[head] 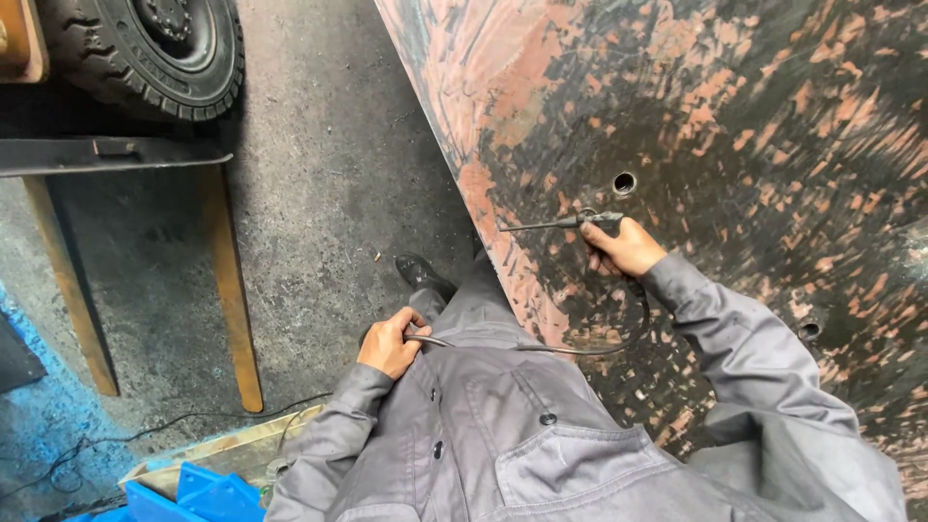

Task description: Cleaning a large metal surface by wiping it with a rag and then using an air blow gun to remove dust and debris.

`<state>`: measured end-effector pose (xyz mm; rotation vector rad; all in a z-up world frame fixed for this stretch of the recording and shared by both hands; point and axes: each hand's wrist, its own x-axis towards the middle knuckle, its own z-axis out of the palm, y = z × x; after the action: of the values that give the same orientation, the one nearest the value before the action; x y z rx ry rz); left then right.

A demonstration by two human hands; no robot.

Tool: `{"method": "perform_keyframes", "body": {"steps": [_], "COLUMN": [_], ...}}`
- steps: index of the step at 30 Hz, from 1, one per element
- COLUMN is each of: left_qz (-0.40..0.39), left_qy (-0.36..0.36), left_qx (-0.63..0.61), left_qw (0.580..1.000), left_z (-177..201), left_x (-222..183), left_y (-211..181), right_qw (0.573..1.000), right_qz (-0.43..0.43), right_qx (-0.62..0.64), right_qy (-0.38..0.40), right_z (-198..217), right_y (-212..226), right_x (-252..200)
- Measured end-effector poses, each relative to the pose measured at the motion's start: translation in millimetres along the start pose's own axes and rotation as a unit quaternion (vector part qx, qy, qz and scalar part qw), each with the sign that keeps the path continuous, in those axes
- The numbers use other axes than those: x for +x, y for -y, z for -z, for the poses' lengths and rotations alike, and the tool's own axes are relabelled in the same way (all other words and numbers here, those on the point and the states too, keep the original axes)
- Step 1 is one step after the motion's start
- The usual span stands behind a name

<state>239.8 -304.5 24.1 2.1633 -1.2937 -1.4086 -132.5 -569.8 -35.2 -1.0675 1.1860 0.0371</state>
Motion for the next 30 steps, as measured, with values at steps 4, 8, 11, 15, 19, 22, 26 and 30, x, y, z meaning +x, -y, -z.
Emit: {"method": "perform_keyframes", "body": {"steps": [4,8,11,15,19,22,26,30], "left_qz": [-0.021,0.006,0.015,0.019,-0.035,-0.036,-0.005,-0.02], "left_qy": [-0.003,-0.008,-0.013,-0.019,-0.03,-0.023,-0.009,-0.005], "left_qx": [0.006,-0.006,-0.015,-0.034,-0.039,-0.028,-0.023,-0.022], "left_qw": [1.0,1.0,1.0,0.999,0.998,0.999,1.0,1.0], "left_z": [-1,2,0,-4,-2,-2,1,-2], "left_x": [2,-6,-13,-13,-12,-9,-5,-2], "left_y": [-5,-1,3,4,-1,-8,-17,-12], "right_qw": [0.994,0.955,0.933,0.9,0.907,0.952,0.987,0.994], "right_qz": [0.064,0.107,0.167,0.204,0.231,0.202,0.126,0.105], "right_qx": [0.059,0.184,0.205,0.249,0.196,0.112,0.046,0.004], "right_qy": [-0.067,-0.209,-0.245,-0.294,-0.292,-0.203,-0.094,-0.042], "right_z": [28,62,87,135,121,70,17,-11], "right_y": [7,40,62,56,60,70,56,39], "right_x": [26,56,70,110,109,86,57,25]}}
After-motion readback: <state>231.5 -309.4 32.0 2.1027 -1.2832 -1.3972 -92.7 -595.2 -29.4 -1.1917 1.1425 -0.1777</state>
